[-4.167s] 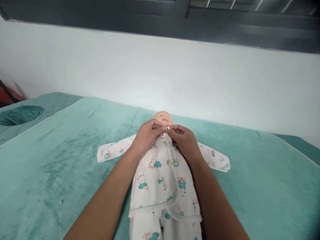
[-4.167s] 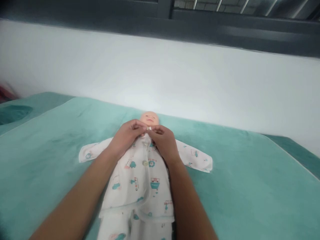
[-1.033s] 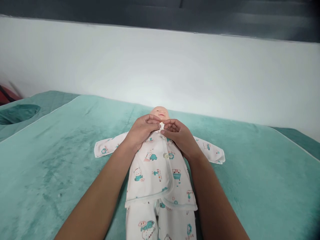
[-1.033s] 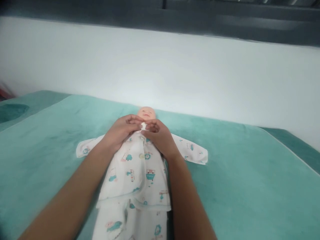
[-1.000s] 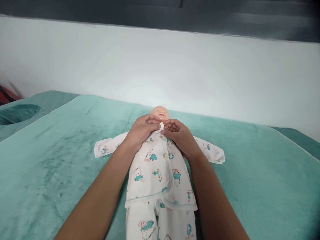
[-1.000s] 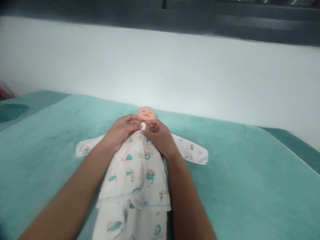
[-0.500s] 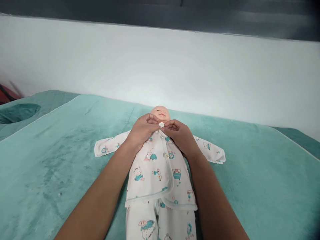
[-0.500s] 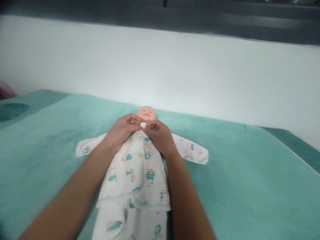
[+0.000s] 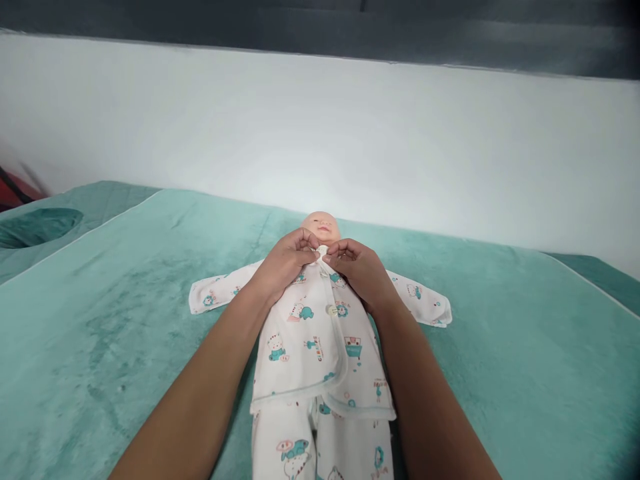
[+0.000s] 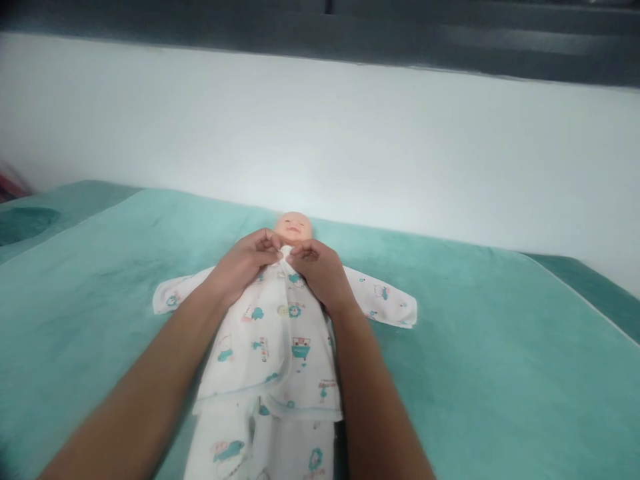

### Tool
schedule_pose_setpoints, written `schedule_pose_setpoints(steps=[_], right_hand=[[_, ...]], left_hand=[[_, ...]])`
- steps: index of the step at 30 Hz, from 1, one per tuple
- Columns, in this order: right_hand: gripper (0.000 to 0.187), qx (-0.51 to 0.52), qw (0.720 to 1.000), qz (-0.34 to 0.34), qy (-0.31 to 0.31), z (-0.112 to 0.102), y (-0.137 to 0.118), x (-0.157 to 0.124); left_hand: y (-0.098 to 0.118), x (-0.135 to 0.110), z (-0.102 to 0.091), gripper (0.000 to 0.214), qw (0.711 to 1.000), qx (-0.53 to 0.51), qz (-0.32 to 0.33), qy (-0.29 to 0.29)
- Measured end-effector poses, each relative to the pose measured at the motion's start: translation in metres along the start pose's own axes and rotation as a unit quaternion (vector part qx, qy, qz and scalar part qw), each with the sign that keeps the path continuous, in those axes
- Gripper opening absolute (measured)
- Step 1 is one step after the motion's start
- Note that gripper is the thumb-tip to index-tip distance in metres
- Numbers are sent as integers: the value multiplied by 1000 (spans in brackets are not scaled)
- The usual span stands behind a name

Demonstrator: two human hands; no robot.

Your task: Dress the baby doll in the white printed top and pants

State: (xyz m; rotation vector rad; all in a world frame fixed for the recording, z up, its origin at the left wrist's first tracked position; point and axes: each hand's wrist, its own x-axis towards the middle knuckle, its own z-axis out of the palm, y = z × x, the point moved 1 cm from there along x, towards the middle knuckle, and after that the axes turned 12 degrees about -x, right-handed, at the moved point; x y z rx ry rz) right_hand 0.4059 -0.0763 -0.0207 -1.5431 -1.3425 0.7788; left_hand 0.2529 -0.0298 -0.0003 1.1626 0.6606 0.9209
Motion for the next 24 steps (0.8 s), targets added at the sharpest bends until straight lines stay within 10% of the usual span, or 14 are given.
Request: schedule_pose_setpoints(steps=[12,24], right_hand=[[22,8,999,31,9,2,-5,1],[18,19,999,41,17,4,-6,1]], left_hand=[[-5,-1,1,11,974,193,120,20],[-6,2,2,21,968,227,103,39]])
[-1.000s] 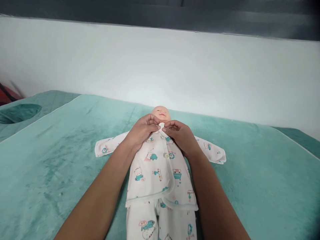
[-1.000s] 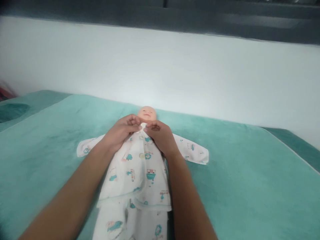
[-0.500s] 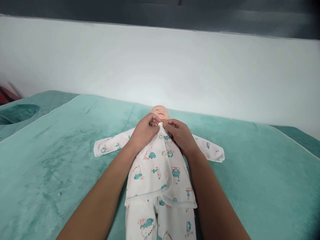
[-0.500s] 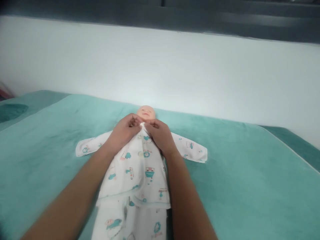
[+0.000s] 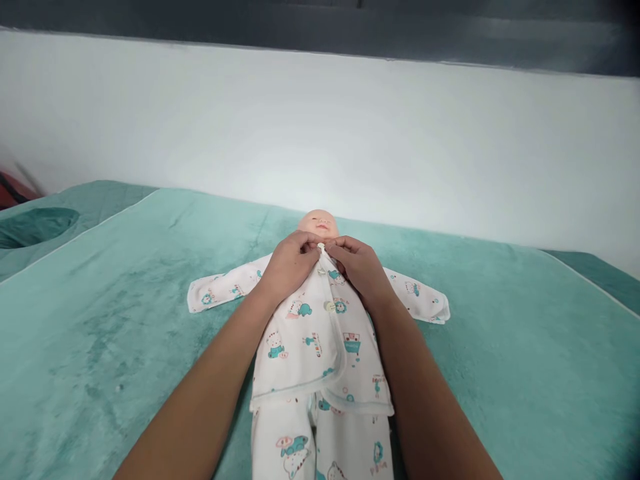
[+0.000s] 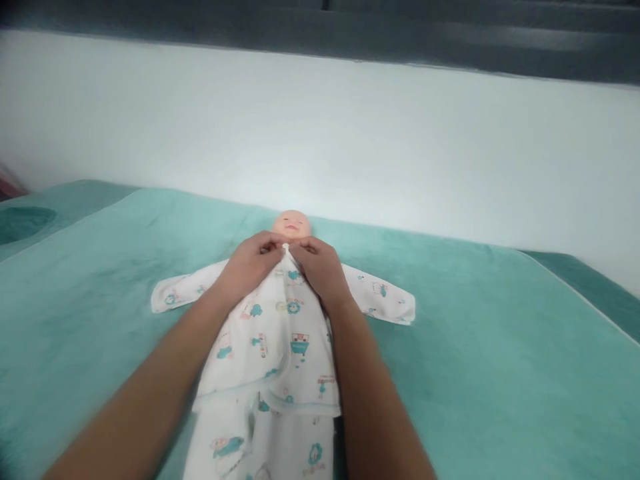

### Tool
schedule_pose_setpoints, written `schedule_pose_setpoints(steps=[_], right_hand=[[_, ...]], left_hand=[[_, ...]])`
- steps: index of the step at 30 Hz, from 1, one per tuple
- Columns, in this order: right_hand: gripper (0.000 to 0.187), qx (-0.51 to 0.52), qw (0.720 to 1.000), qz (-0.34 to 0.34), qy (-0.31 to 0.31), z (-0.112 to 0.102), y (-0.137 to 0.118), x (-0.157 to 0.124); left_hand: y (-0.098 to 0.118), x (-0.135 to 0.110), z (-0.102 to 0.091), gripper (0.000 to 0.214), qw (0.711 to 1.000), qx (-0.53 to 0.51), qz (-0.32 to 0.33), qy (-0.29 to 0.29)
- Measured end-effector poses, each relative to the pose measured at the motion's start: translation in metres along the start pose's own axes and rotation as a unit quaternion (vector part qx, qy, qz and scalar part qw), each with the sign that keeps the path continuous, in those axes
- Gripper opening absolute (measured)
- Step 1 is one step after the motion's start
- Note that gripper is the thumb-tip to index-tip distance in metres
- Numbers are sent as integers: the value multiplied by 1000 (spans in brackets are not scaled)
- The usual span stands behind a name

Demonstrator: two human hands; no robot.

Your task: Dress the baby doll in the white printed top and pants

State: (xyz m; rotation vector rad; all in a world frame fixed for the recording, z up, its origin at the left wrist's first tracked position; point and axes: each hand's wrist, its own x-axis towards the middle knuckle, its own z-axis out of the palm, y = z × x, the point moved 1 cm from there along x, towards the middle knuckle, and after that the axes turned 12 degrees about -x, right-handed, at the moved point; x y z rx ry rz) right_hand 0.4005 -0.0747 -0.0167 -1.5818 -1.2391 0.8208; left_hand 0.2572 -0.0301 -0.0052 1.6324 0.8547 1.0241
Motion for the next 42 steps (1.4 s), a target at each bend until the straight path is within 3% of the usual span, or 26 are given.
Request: schedule_pose_setpoints(steps=[14,18,23,30,36,39,42], right_hand=[[23,-167,984,-46,31,-3,-2,7],[16,-187,977,-77,62,1,4,14],[14,-193,969,-100,115,5,11,21],[13,-194,967,-88,142,6,12,20],[13,-206,963,-77,158,4,-2,1],[15,-257,953,-81,141,0,-25,-20],[29,-333,940,-62,39,-3,-45,-41]], left_hand=[[-4,0,-4,24,1000,-24,2,-9],[-4,0,-2,26,998,21,50,-17],[-5,1,-1,25,998,44,49,-21],[-7,0,-2,34,995,39,77,-40],[-10,-4,-5,31,991,69,114,14],[-9,-12,-11,30,986,79,128,69],[-3,-20,-16,29,989,58,115,69]])
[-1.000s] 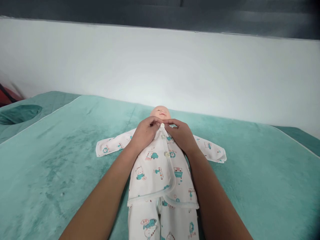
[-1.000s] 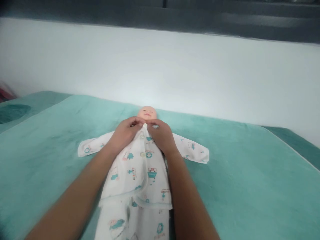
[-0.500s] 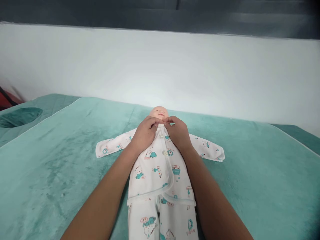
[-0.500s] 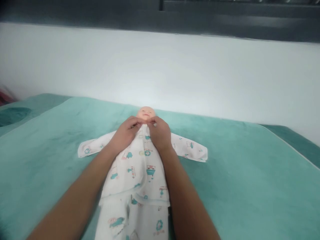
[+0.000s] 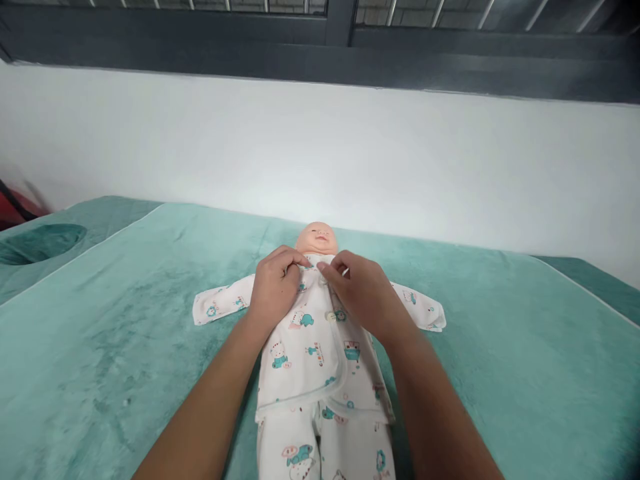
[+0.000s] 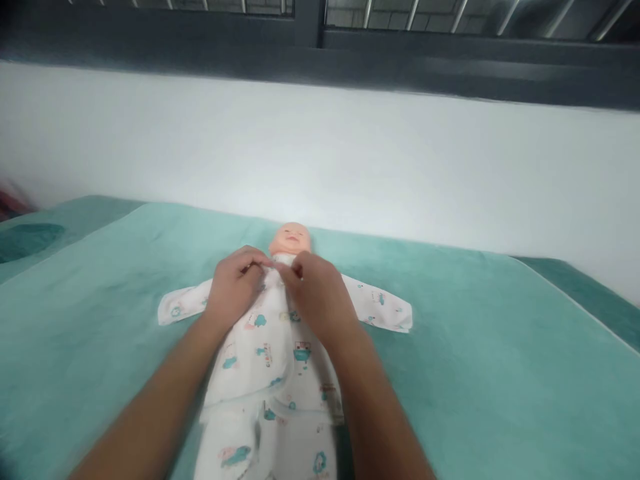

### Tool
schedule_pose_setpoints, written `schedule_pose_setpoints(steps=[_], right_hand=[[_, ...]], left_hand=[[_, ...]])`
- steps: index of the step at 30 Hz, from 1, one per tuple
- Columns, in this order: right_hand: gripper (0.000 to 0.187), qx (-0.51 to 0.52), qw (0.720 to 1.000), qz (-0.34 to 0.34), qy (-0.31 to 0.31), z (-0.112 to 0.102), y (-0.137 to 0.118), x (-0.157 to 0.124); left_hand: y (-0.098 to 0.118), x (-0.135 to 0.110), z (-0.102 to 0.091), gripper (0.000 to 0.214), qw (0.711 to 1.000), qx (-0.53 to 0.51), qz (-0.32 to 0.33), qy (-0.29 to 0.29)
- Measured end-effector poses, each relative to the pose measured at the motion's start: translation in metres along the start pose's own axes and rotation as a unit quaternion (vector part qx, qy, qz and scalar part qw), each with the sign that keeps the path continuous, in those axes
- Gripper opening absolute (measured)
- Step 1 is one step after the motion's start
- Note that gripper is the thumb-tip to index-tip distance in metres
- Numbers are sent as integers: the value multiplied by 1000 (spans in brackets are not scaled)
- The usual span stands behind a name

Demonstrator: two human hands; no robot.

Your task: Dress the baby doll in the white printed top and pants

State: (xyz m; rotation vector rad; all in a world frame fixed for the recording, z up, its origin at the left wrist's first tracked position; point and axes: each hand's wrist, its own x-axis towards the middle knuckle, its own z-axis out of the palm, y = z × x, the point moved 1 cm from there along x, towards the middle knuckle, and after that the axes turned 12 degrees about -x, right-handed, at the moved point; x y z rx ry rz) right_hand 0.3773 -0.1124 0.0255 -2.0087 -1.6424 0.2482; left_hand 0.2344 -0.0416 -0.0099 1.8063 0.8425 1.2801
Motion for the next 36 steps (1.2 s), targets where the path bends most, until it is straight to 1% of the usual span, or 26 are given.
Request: schedule_pose_setpoints(steps=[2,4,5,8,10,12,16,19,22,25,29,31,33,36], right_hand=[[33,-28,997,-2,-67,-8,-4,-8],[34,-31,995,6,-96,-12,-3,-11],[34,-22,994,10,-105,-13,-1,-11],[32,47,987,20,-151,-11,9,-7],[27,96,980,31,-174,-10,14,-6],[23,103,979,36,-170,-9,15,-7],[18,21,992,19,-124,-9,6,-16],[16,-12,992,12,-123,-6,-3,-21],[14,-48,994,20,-99,-1,-8,-22],[12,-85,993,31,-73,1,-10,-21],[11,-96,992,19,-75,-3,-5,-19],[13,-60,993,13,-99,-6,2,-16],[13,20,990,15,-140,-8,10,-11],[13,178,965,28,-191,-7,22,-2]], left_hand=[[7,-2,-3,26,998,-18,-25,-61],[15,-3,-5,22,990,-17,-45,-132],[18,-3,-6,20,986,-10,-51,-159],[23,-3,-7,18,977,10,-65,-202],[24,-4,-7,21,975,10,-74,-211],[24,-5,-7,24,974,5,-80,-210],[20,-5,-7,17,974,-10,-91,-205],[18,-4,-9,15,969,-70,-123,-202],[17,-3,-11,19,962,-113,-141,-203],[20,-3,-12,20,959,-102,-138,-227],[23,-4,-13,16,961,-52,-128,-238],[23,-4,-13,15,963,-39,-123,-236],[24,-3,-14,13,963,-39,-125,-237],[24,-3,-15,13,963,-32,-125,-237]])
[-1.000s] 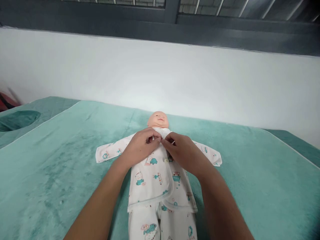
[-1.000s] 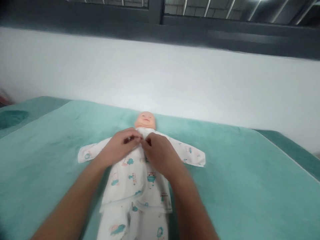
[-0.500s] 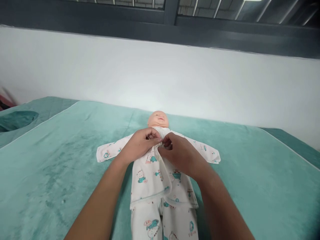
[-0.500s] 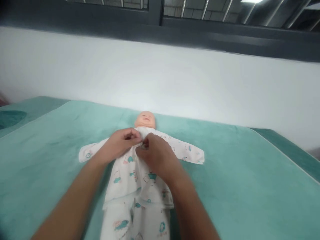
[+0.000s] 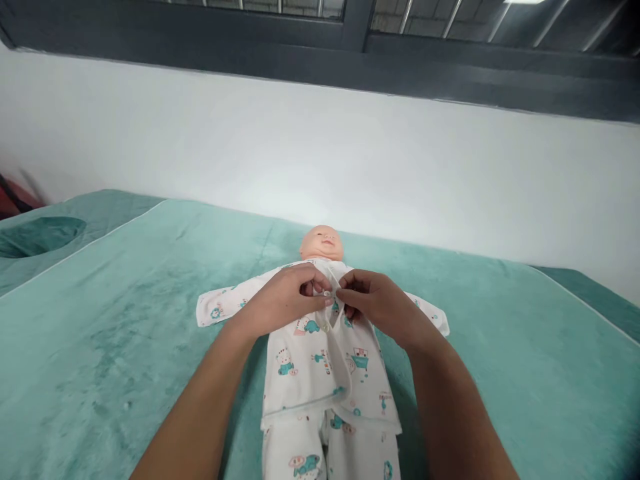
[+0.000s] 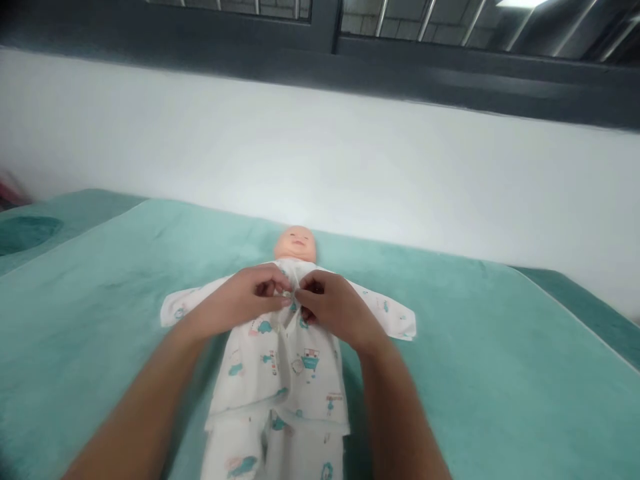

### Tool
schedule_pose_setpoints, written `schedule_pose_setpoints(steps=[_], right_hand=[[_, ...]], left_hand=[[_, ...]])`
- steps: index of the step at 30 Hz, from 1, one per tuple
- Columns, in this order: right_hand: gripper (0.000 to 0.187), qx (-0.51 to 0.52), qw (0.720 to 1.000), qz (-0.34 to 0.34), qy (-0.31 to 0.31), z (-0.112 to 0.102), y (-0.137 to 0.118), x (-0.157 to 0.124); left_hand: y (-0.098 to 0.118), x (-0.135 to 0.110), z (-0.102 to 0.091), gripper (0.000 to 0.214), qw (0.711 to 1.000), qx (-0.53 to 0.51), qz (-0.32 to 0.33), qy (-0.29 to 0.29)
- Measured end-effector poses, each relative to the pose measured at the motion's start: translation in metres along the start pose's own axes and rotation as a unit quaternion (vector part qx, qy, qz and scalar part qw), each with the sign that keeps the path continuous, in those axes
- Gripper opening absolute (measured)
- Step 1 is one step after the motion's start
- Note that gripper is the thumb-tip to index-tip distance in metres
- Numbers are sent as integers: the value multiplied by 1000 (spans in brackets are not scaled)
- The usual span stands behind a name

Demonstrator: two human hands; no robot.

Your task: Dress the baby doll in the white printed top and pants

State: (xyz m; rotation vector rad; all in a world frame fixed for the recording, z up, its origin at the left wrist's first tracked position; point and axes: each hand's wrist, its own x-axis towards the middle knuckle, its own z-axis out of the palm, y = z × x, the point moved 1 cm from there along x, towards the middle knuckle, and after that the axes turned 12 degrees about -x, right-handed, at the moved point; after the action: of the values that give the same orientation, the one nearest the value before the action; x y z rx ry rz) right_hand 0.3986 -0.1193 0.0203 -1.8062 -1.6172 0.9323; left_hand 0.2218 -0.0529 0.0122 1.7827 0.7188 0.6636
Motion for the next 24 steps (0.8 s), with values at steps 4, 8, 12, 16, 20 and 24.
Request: schedule_pose_setpoints(steps=[4,8,12,16,20,24], right_hand=[[15,128,992,3,-14,2,9,6],[23,219,976,0,20,12,13,3],[26,294,954,-18,47,21,15,2],[25,335,941,-18,44,22,19,5],[25,372,927,-13,42,20,21,7],[27,347,937,-19,43,22,19,7]], left_hand=[[-2,2,2,14,1000,-1,2,12],[-3,2,5,18,993,-108,-3,38],[0,1,9,19,979,-191,-6,71],[2,1,14,18,982,-178,-7,59],[2,1,15,19,984,-164,-18,61],[0,2,15,19,982,-179,-27,61]])
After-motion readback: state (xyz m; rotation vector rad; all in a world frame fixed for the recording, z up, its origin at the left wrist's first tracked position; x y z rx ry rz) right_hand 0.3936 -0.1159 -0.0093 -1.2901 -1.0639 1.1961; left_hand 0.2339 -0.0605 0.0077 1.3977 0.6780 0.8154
